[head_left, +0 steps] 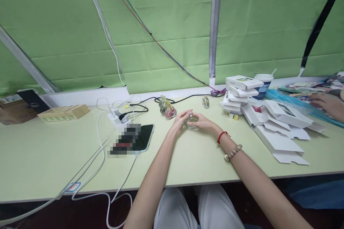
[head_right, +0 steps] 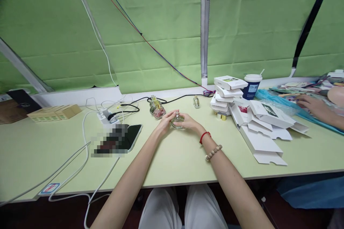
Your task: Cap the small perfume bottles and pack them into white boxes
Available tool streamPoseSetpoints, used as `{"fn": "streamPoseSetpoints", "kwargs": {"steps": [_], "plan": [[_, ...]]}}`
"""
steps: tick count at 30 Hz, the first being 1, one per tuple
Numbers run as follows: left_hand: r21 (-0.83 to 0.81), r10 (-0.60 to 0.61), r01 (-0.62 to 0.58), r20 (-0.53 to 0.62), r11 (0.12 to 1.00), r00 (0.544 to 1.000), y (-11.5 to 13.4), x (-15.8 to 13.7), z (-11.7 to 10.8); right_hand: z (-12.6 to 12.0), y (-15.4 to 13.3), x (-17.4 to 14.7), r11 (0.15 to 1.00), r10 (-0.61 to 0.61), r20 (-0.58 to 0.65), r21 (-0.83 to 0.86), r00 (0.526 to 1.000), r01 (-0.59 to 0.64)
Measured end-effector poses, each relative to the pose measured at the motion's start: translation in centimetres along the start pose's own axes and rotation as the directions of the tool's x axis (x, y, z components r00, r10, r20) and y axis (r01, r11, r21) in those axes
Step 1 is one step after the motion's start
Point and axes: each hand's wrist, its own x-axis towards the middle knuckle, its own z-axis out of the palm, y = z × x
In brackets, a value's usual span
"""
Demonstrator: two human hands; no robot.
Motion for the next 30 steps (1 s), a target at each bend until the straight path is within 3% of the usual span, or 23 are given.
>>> {"fn": "streamPoseSetpoints", "kwargs": {"steps": [12,19,30], "plan": [[-0.076,-0.048,0.053,0.066,0.996,0.997,-0.35,0.50,-0.66,-0.19,0.70,0.29,0.995,-0.033,0.039,-0.091,0.999,0.037],[-0.096,-0.028,0.034,0.057,0.995,0.998,-0.17,0.36,-0.39,-0.09,0.43,0.21,0.994,0.009,0.023,-0.106,1.000,-0.006],[-0.033,0.025,-0.024,0.026,0.999,0.999,0.10,0.47,-0.35,-0.10,0.31,0.26,0.993,-0.031,0.034,-0.115,0.999,0.035]]}}
